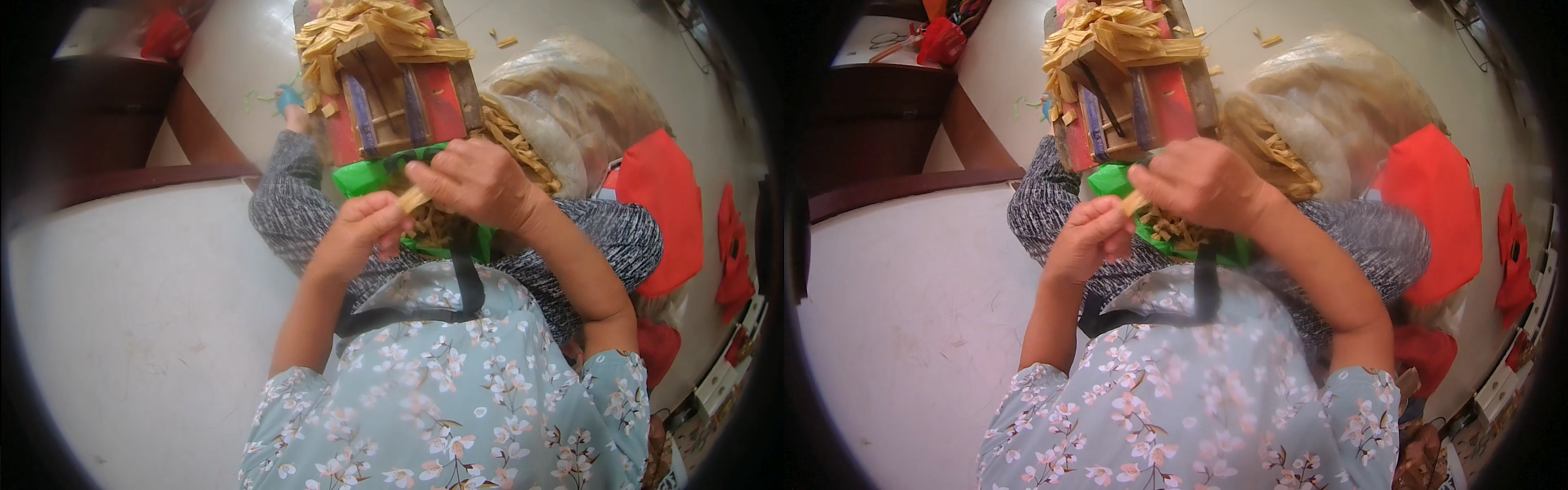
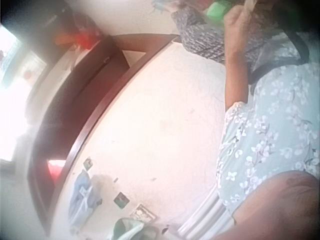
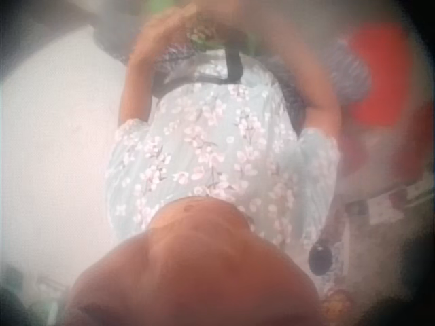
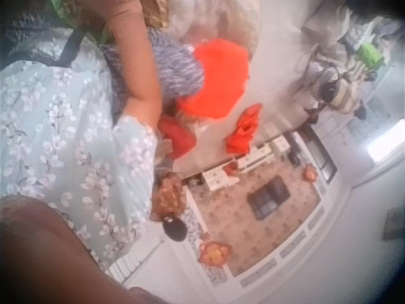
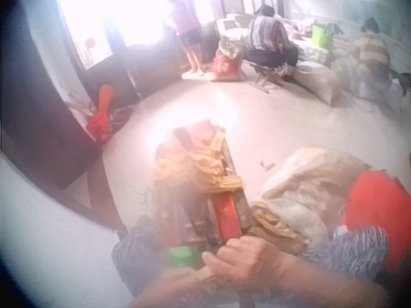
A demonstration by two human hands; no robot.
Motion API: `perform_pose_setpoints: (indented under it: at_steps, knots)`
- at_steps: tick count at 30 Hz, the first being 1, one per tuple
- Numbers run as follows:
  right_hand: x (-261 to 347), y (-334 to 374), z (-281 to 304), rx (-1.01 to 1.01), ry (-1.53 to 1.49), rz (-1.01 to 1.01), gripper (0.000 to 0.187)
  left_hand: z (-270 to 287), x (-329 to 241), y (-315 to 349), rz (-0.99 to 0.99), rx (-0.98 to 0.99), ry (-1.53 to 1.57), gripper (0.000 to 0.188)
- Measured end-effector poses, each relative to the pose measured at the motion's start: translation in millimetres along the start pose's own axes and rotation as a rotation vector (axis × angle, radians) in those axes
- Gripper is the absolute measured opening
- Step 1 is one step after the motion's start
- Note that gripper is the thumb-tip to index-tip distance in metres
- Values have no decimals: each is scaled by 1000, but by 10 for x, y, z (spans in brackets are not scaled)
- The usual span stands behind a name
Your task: The person folds and rolls strips of tan paper by hand, securing them into decorative floral or bow-like shapes while sitting on the floor.
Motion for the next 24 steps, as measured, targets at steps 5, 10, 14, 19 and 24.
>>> perform_pose_setpoints:
  at_steps: [5,10,14,19,24]
  knots:
    - [-311,266,88,-39,-251,-376,23,-95,-356,113,-367,157,359,30]
    - [167,275,38,525,-1015,-865,11,-222,-517,57,-610,141,-199,25]
    - [174,301,118,680,-1271,-1019,23,-518,-480,55,-947,104,-1207,25]
    - [174,348,122,720,-1348,-1077,25,-686,-355,60,-984,124,-1461,20]
    - [184,513,-25,453,-1710,-1328,19,-675,-269,96,-1105,-5,-1557,14]
Point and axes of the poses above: each hand's wrist, its own y-axis away from the middle knuckle, its own z-axis out of the back of the hand, x = y × z, the point moved 4 cm from there along -y, towards the middle knuckle, and after that the axes turned 10 degrees about -z, right-handed, at the moved point
